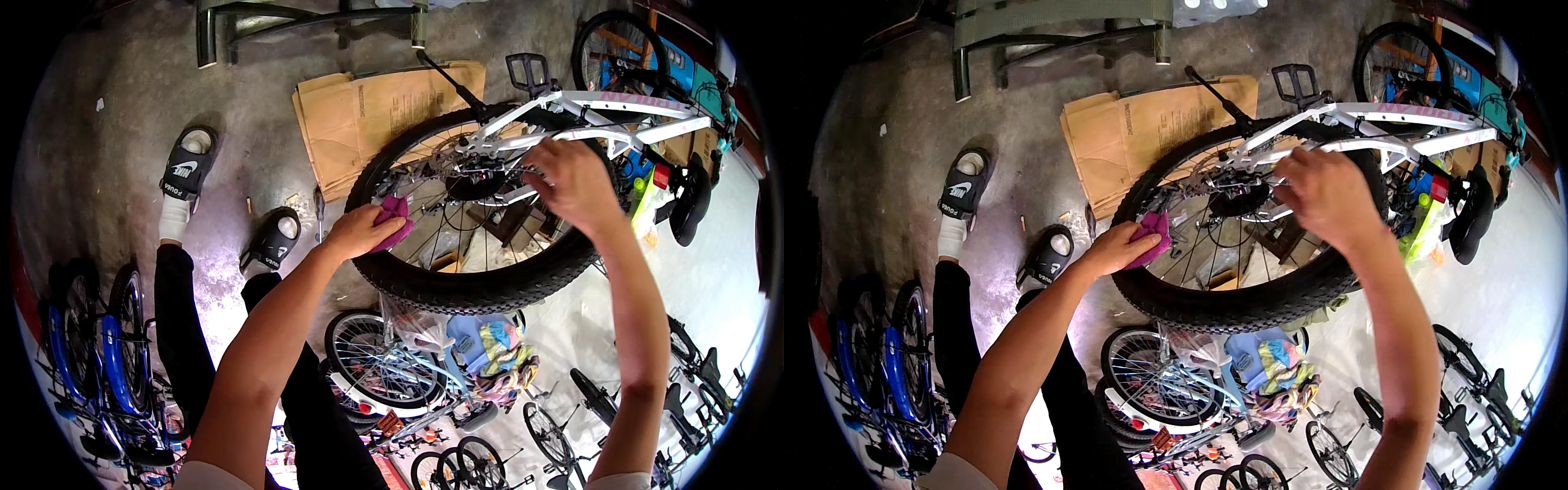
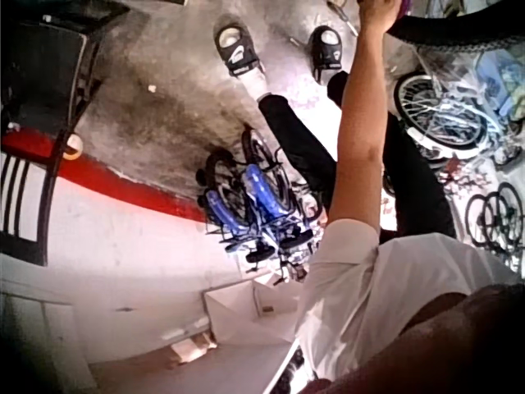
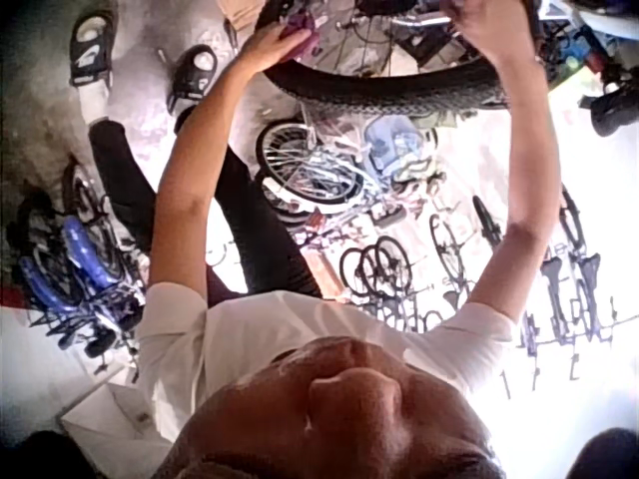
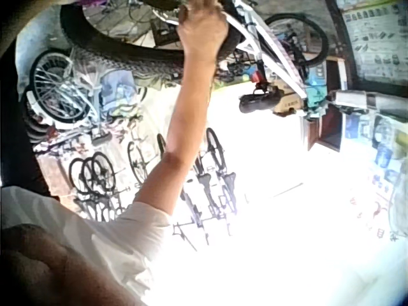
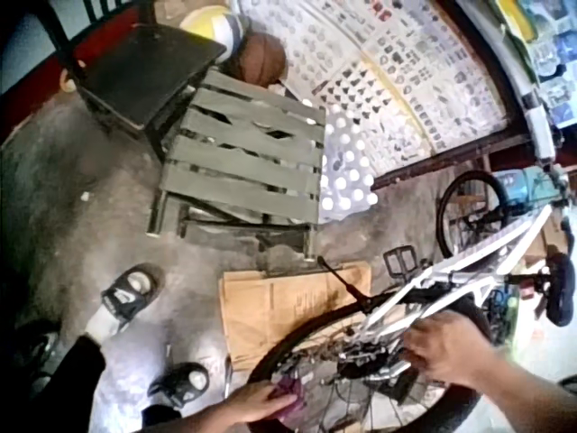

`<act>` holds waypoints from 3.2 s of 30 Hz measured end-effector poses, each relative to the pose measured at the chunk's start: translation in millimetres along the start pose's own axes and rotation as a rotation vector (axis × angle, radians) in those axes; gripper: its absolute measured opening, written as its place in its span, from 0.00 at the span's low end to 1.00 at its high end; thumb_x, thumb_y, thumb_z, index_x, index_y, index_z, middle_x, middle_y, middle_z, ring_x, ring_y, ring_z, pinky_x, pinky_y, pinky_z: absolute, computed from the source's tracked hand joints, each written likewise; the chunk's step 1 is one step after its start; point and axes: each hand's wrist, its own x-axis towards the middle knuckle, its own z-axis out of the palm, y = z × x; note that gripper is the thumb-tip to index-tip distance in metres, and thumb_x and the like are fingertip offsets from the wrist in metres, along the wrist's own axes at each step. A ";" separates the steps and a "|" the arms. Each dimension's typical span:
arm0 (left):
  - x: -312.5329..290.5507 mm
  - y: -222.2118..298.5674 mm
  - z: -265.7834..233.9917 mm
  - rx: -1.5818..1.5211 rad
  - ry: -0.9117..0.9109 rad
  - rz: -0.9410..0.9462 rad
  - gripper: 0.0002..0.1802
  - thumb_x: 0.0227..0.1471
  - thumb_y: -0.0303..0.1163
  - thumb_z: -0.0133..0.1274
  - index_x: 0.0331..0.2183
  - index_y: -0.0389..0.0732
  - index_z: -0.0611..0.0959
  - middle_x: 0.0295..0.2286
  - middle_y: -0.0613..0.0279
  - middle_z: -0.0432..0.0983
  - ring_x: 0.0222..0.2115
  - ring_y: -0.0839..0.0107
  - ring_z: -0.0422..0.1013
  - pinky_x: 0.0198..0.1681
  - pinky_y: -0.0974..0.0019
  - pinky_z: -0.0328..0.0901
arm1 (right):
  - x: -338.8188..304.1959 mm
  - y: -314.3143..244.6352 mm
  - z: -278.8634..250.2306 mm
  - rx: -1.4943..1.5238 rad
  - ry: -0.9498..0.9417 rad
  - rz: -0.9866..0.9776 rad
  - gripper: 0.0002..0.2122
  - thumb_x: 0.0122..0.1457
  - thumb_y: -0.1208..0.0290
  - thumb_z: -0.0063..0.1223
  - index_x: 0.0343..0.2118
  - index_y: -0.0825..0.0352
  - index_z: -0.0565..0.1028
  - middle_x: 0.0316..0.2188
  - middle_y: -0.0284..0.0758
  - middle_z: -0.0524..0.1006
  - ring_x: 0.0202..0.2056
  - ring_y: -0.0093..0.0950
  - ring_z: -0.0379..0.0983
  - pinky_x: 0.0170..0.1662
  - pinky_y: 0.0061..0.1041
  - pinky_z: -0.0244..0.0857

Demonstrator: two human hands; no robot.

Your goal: The person wipes the bicycle frame and wheels with a cloth, then picks up the bicycle and uses a screwdriver to tighten components on the handlebars.

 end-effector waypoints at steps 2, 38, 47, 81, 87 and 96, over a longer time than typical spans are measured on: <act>1.9 -0.5 1.8 0.010 -0.006 0.005 0.35 0.60 0.66 0.52 0.42 0.42 0.87 0.39 0.46 0.84 0.42 0.47 0.79 0.45 0.52 0.70 | 4.9 -7.0 17.8 -0.102 -0.132 -0.025 0.12 0.54 0.67 0.68 0.37 0.62 0.76 0.31 0.36 0.78 0.35 0.39 0.79 0.43 0.38 0.72; -47.4 87.8 8.5 0.137 0.089 0.124 0.37 0.56 0.69 0.52 0.30 0.38 0.83 0.27 0.41 0.82 0.31 0.42 0.80 0.36 0.45 0.72 | 76.2 -1.4 49.0 -0.464 -0.548 -0.291 0.09 0.48 0.71 0.62 0.35 0.57 0.83 0.31 0.34 0.85 0.37 0.32 0.83 0.64 0.36 0.59; -58.2 116.5 13.6 0.061 0.091 0.162 0.39 0.58 0.67 0.52 0.25 0.35 0.80 0.23 0.39 0.80 0.27 0.41 0.79 0.34 0.45 0.72 | 68.8 -1.2 52.4 -0.402 -0.435 -0.339 0.09 0.49 0.71 0.60 0.35 0.60 0.82 0.33 0.33 0.82 0.39 0.33 0.82 0.63 0.38 0.59; -68.7 127.4 -32.7 -0.368 -0.074 0.106 0.39 0.60 0.70 0.47 0.35 0.39 0.87 0.28 0.43 0.83 0.33 0.49 0.81 0.39 0.51 0.72 | 93.0 5.4 18.5 -0.363 -0.504 -0.392 0.09 0.49 0.72 0.55 0.35 0.62 0.82 0.33 0.36 0.83 0.35 0.37 0.81 0.60 0.38 0.58; -110.5 141.5 -27.6 -0.164 0.217 0.303 0.29 0.58 0.56 0.60 0.26 0.37 0.77 0.21 0.51 0.74 0.25 0.49 0.74 0.32 0.48 0.66 | 85.0 4.3 26.9 -0.354 -0.489 -0.375 0.10 0.49 0.72 0.57 0.36 0.61 0.81 0.35 0.35 0.83 0.38 0.36 0.81 0.62 0.39 0.56; -124.7 142.4 15.1 -0.051 0.274 0.473 0.30 0.56 0.59 0.59 0.27 0.38 0.78 0.26 0.52 0.75 0.30 0.53 0.73 0.41 0.53 0.65 | 77.3 4.1 46.5 -0.381 -0.442 -0.394 0.10 0.49 0.68 0.64 0.36 0.60 0.81 0.32 0.33 0.83 0.40 0.32 0.81 0.65 0.39 0.54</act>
